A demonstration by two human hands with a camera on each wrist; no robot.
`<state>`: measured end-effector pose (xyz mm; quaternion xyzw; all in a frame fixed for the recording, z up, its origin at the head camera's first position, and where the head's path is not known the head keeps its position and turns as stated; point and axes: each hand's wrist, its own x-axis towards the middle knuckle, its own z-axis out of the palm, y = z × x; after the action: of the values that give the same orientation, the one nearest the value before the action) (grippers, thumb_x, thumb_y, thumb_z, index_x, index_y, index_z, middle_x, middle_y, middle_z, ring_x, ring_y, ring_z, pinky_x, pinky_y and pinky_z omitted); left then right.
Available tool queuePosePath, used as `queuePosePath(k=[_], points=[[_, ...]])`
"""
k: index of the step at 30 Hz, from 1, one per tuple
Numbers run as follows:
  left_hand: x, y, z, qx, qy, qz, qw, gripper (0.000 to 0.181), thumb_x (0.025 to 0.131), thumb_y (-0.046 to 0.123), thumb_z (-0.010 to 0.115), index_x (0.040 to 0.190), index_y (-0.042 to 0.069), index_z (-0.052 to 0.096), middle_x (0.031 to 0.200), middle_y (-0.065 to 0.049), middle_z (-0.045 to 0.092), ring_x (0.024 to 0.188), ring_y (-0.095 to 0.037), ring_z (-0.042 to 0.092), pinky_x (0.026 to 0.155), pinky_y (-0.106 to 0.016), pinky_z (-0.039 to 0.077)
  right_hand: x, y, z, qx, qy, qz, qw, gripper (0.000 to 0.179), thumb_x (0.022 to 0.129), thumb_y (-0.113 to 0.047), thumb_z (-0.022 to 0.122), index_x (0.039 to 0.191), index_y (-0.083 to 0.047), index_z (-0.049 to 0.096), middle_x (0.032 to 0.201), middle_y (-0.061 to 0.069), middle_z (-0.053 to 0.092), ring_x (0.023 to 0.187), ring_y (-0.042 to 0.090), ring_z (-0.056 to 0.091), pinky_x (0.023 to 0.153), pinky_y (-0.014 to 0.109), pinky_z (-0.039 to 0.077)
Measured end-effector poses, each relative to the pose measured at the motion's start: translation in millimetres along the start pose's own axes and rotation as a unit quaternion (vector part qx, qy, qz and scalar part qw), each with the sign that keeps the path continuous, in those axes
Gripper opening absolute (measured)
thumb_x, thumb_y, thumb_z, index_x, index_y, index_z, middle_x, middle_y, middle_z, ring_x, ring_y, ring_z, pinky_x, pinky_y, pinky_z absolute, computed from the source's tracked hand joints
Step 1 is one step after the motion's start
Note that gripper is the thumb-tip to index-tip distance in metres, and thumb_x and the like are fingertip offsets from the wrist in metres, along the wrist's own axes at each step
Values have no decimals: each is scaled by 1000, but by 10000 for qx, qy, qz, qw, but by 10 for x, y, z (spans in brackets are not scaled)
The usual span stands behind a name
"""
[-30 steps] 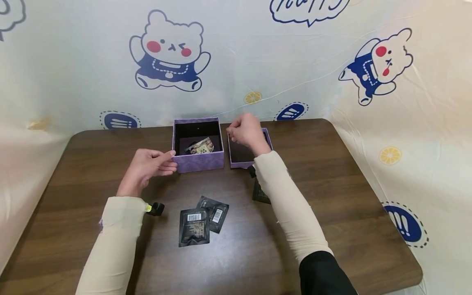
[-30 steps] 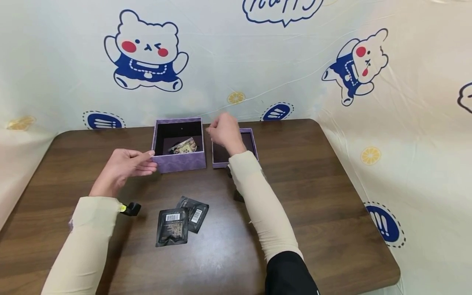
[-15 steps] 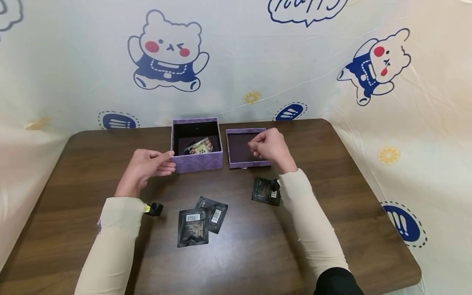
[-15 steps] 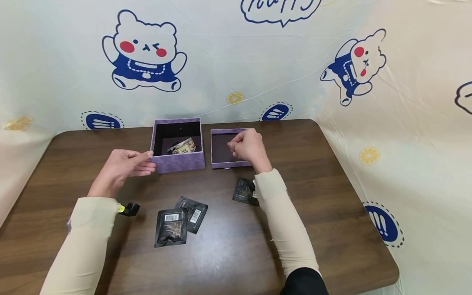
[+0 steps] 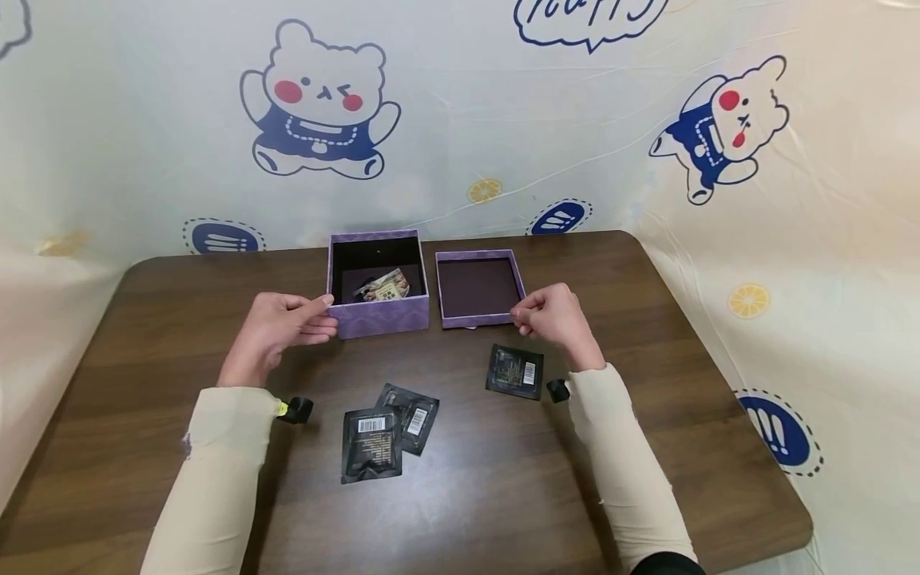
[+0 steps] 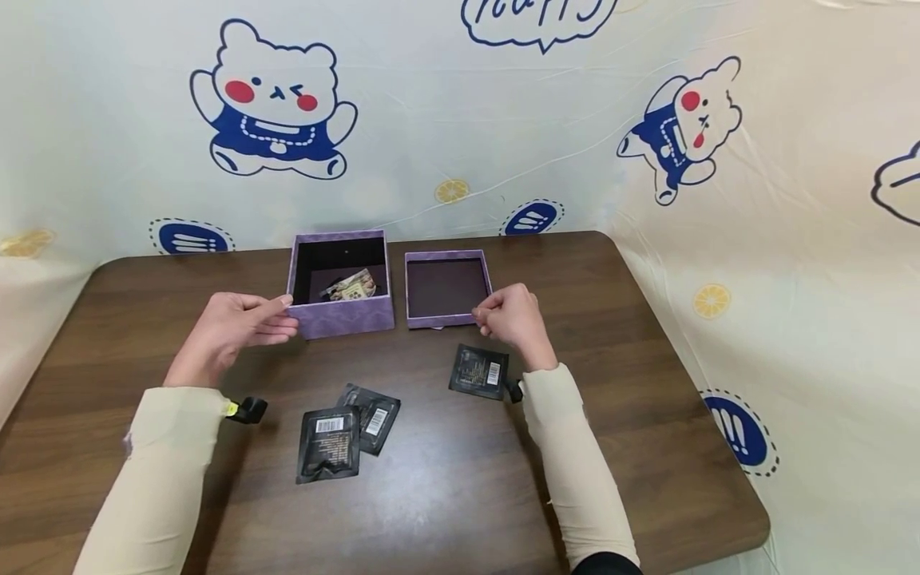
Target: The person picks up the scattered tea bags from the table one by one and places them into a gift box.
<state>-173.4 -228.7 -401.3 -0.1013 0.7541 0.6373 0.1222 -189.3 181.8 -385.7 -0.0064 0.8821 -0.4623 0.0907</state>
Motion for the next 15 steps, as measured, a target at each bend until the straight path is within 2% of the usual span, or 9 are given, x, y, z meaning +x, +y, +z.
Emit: queuePosePath(k=[4,10,15], points=[[-11,6,-3,-34,-3,28,10000,58,96,33,71,125,-15,59,86,-12,76,80,-24,76,81,-43,60,-39,124,-11,-99,36,149,9998,14,94,-8,72,91,5,77,75,11,70,67,28,68,66,39,63],[-22,11,-1,23,29,11,10000,57,96,33,71,124,-15,59,87,-12,76,80,-24,76,82,-44,59,-86,302,-42,-435,64,259,9987,15,94,-11,73,87,2,77,72,8,70,61,18,65,57,29,60],[-15,18,6,16,31,9,10000,58,96,34,71,124,-15,59,87,-12,76,80,-24,76,81,-43,60,-106,464,-76,-598,4,541,9967,14,94,-11,72,89,1,78,74,9,70,61,19,64,57,29,59]])
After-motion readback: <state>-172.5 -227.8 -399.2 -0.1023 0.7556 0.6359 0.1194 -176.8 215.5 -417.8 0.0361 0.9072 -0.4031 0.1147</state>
